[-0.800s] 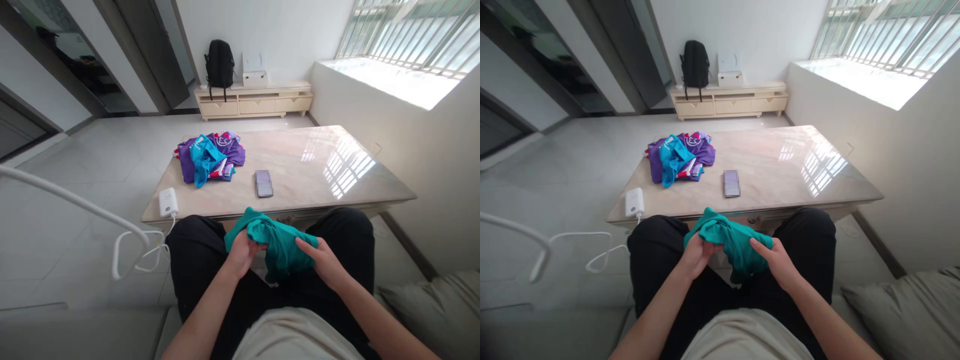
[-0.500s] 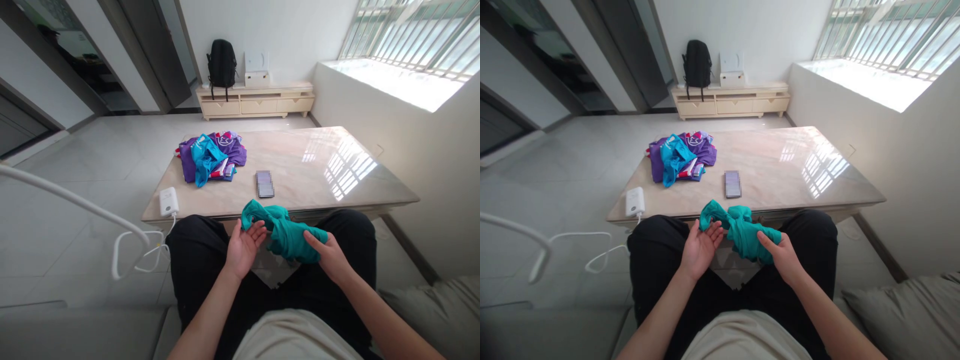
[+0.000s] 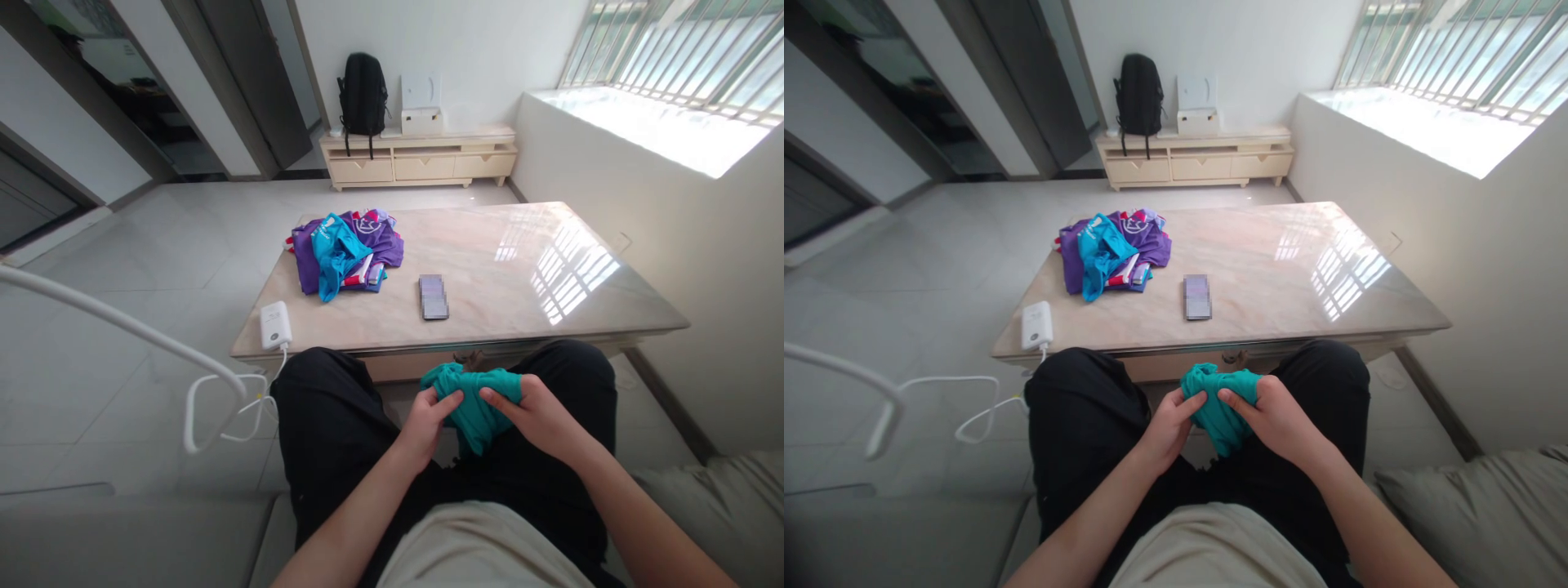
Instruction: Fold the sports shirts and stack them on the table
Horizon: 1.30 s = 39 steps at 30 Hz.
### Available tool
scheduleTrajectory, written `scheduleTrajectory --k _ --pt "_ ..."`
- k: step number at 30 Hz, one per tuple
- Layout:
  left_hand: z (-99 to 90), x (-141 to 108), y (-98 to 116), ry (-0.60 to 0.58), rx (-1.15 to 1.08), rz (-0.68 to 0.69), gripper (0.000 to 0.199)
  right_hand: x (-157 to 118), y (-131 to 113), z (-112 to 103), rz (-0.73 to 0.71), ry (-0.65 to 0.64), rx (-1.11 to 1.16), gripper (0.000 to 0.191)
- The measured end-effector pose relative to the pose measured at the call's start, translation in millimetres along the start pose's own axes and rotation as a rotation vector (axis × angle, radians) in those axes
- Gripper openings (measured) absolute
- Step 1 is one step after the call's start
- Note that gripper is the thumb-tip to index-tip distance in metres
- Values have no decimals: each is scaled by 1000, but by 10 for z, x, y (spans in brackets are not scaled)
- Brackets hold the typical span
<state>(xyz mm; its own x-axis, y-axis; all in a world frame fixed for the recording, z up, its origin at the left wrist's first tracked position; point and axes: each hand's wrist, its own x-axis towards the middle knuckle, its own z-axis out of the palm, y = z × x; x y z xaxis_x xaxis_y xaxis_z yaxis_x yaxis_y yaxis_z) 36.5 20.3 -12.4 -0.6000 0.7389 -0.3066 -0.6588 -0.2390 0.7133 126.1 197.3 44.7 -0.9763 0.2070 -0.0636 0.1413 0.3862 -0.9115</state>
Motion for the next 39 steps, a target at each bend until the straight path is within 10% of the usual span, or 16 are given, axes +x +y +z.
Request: scheduleTrajectory --k 12,19,26,39 --pt "-128 117 94 137 -180 101 28 -71 175 -358 243 246 531 41" --pt "-47 42 157 83 36 258 54 -150 161 -290 189 116 453 41" --pt "-109 49 318 219 111 272 39 -131 99 -430 155 102 376 43" --pt "-234 -17 339 198 463 416 39 9 409 -314 292 140 782 44"
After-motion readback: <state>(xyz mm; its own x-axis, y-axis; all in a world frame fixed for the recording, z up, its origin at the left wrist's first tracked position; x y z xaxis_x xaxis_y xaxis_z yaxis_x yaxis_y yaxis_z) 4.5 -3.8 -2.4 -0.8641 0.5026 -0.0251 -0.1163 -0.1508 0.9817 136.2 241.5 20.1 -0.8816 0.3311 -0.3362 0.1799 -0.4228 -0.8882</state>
